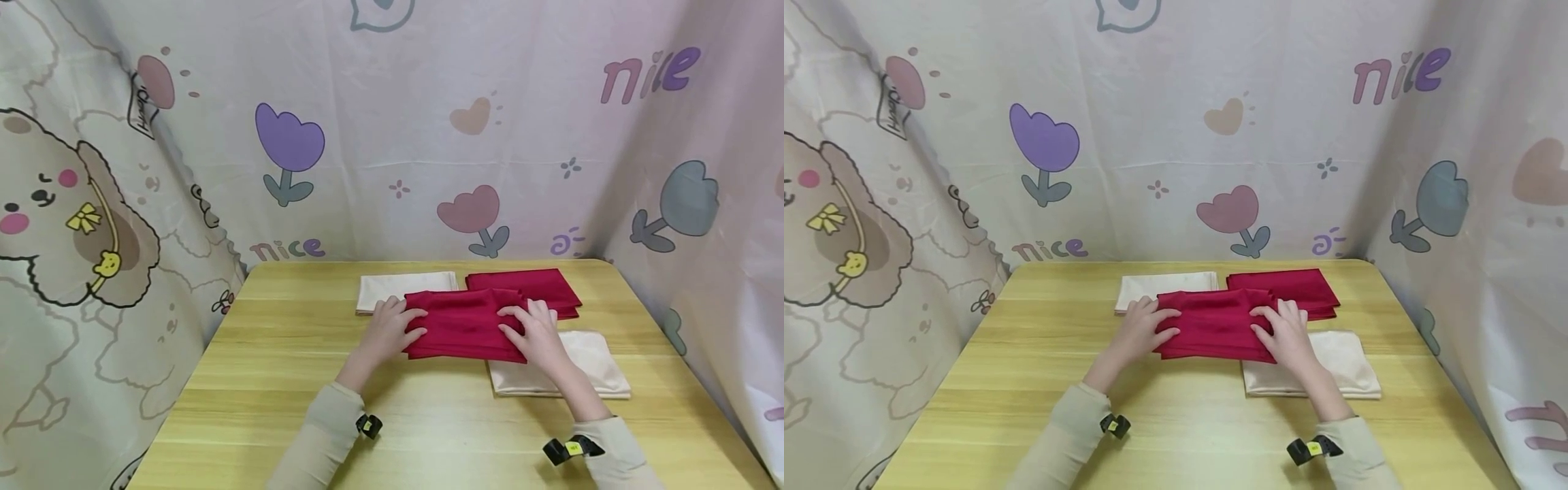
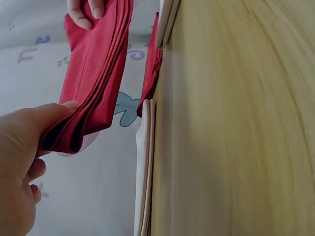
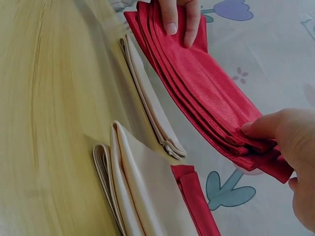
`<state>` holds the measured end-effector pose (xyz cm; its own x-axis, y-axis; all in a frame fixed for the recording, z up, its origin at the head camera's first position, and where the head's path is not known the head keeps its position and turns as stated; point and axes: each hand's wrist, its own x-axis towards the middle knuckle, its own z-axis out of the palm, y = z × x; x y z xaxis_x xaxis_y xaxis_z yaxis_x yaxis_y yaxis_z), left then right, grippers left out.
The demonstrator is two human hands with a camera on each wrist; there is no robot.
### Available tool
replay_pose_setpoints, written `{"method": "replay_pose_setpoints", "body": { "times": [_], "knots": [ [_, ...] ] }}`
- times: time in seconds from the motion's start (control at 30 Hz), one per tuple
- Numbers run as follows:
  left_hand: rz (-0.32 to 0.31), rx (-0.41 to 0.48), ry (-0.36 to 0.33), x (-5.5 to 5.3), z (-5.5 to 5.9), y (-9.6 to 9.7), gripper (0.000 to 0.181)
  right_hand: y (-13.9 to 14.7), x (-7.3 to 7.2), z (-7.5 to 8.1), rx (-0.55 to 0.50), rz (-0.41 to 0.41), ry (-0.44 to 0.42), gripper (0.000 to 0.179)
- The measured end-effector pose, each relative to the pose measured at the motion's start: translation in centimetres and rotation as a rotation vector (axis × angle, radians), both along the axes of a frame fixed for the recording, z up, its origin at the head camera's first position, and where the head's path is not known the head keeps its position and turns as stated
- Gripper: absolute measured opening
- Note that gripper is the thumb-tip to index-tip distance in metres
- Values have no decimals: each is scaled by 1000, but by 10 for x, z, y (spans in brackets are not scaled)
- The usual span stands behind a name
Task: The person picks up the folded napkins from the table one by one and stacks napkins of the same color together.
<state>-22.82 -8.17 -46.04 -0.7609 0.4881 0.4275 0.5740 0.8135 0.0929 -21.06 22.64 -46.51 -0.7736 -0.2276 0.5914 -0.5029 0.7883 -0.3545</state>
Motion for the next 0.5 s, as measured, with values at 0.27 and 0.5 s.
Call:
{"method": "replay_pose_setpoints", "body": {
  "times": [0.27,0.5],
  "knots": [
    [-43,-24,25,-7,2,6,31,7,0,3,15,-13,14,28],
    [-51,-49,7,-12,3,12,33,14,-1,6,41,-21,14,28]
  ]
}}
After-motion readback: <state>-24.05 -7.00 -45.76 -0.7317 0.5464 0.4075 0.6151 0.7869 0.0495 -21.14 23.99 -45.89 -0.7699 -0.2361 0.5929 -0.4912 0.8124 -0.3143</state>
